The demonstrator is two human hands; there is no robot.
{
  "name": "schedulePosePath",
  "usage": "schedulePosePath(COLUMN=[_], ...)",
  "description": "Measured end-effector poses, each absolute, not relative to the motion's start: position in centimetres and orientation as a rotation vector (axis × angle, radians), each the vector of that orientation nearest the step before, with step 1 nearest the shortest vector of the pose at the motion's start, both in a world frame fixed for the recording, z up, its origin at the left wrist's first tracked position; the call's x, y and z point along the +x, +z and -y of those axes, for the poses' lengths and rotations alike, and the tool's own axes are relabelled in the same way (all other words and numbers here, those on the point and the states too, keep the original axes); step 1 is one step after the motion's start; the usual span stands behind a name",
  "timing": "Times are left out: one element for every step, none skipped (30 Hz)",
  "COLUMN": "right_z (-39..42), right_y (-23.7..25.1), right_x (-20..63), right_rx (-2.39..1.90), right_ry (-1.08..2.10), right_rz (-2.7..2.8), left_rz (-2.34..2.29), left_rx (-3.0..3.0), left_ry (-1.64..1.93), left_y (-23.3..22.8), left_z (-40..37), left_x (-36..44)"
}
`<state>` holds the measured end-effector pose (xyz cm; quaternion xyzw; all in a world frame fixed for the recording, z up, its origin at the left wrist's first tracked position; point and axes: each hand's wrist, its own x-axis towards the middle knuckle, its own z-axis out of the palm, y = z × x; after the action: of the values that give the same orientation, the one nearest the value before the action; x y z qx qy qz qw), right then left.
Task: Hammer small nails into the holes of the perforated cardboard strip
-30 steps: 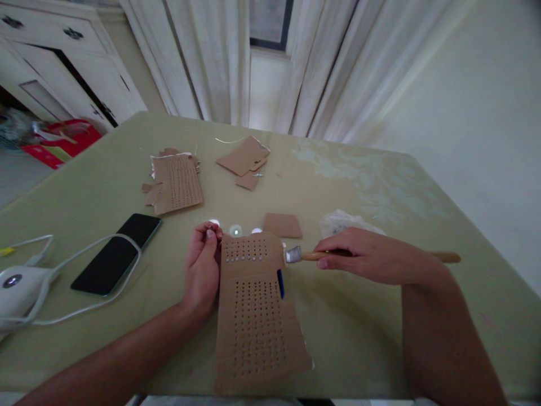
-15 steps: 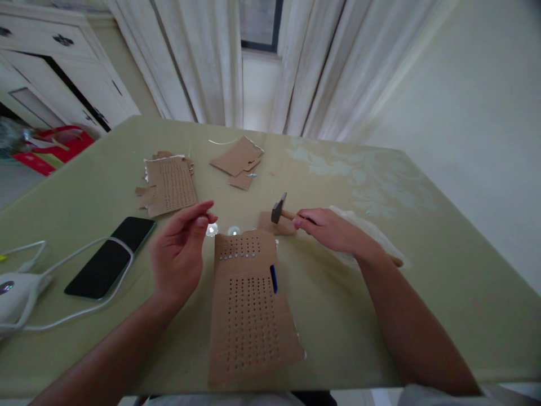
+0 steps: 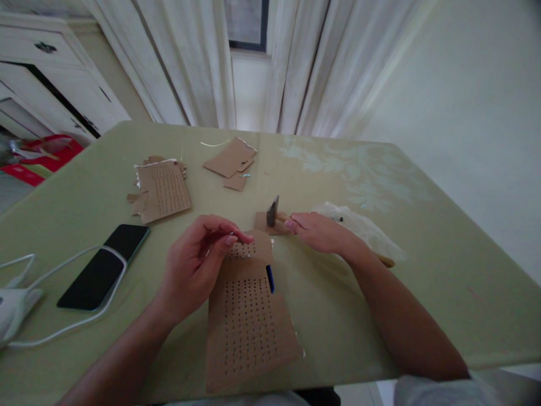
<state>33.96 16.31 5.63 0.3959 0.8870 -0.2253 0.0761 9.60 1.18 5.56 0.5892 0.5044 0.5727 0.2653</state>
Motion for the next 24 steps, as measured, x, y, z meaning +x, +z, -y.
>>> schedulePosePath(right_z=[-16.22, -16.17, -16.14, -16.13, -16.15, -16.17, -16.20, -16.22, -16.24, -16.24, -16.24, -16.23, -16.22, -16.20, -16.20, -16.20, -16.21, -16.23, -16.25, -16.27, -16.28, -16.29, -16.29, -16.28], right_y=[5.63, 5.63, 5.62, 5.60, 5.59, 5.58, 5.58, 5.59, 5.61, 5.64, 5.67, 5.71, 5.75, 5.78, 5.82, 5.84, 5.84, 5.83, 5.80, 5.76, 5.71, 5.66, 5.62, 5.60], right_x=[33.91, 33.87, 33.86, 33.85, 33.85, 33.85, 33.85, 33.84, 33.84, 33.83, 33.81, 33.80, 33.78, 33.77, 33.76, 33.76, 33.76, 33.77, 33.79, 33.81, 33.83, 33.86, 33.87, 33.88], right_rx=[1.187, 1.187, 1.187, 1.187, 1.187, 1.187, 1.187, 1.189, 1.192, 1.194, 1.193, 1.191, 1.187, 1.184, 1.181, 1.178, 1.174, 1.171, 1.169, 1.167, 1.167, 1.168, 1.170, 1.172], right_ry=[-0.661, -0.649, -0.643, -0.641, -0.643, -0.648, -0.654, -0.659, -0.664, -0.668, -0.672, -0.675, -0.678, -0.681, -0.685, -0.689, -0.694, -0.698, -0.703, -0.707, -0.710, -0.713, -0.714, -0.714], right_rz=[-2.654, -2.651, -2.647, -2.644, -2.641, -2.637, -2.635, -2.634, -2.635, -2.636, -2.637, -2.639, -2.641, -2.644, -2.648, -2.651, -2.654, -2.657, -2.659, -2.661, -2.663, -2.665, -2.667, -2.667], left_rz=[-1.395, -1.438, -1.482, -1.520, -1.555, -1.584, -1.605, -1.617, -1.622, -1.623, -1.620, -1.614, -1.609, -1.604, -1.601, -1.599, -1.597, -1.595, -1.594, -1.594, -1.593, -1.591, -1.589, -1.587], left_rx=[1.635, 1.681, 1.728, 1.772, 1.809, 1.837, 1.857, 1.871, 1.880, 1.888, 1.898, 1.911, 1.926, 1.939, 1.950, 1.958, 1.964, 1.970, 1.975, 1.980, 1.984, 1.987, 1.988, 1.991], left_ry=[1.477, 1.400, 1.330, 1.275, 1.233, 1.208, 1.197, 1.189, 1.185, 1.185, 1.190, 1.194, 1.200, 1.203, 1.204, 1.203, 1.204, 1.204, 1.203, 1.201, 1.201, 1.202, 1.204, 1.207], left_y=[5.59, 5.56, 5.49, 5.40, 5.32, 5.24, 5.18, 5.15, 5.12, 5.09, 5.06, 5.02, 4.97, 4.93, 4.89, 4.87, 4.86, 4.87, 4.88, 4.89, 4.90, 4.90, 4.89, 4.87], left_z=[-1.14, -1.11, -1.09, -1.08, -1.08, -1.07, -1.07, -1.07, -1.07, -1.08, -1.09, -1.12, -1.15, -1.18, -1.22, -1.26, -1.30, -1.33, -1.35, -1.36, -1.37, -1.37, -1.38, -1.39], left_x=[9.67, 9.71, 9.72, 9.70, 9.65, 9.58, 9.49, 9.40, 9.30, 9.23, 9.16, 9.12, 9.10, 9.11, 9.13, 9.16, 9.20, 9.23, 9.26, 9.27, 9.28, 9.27, 9.26, 9.24])
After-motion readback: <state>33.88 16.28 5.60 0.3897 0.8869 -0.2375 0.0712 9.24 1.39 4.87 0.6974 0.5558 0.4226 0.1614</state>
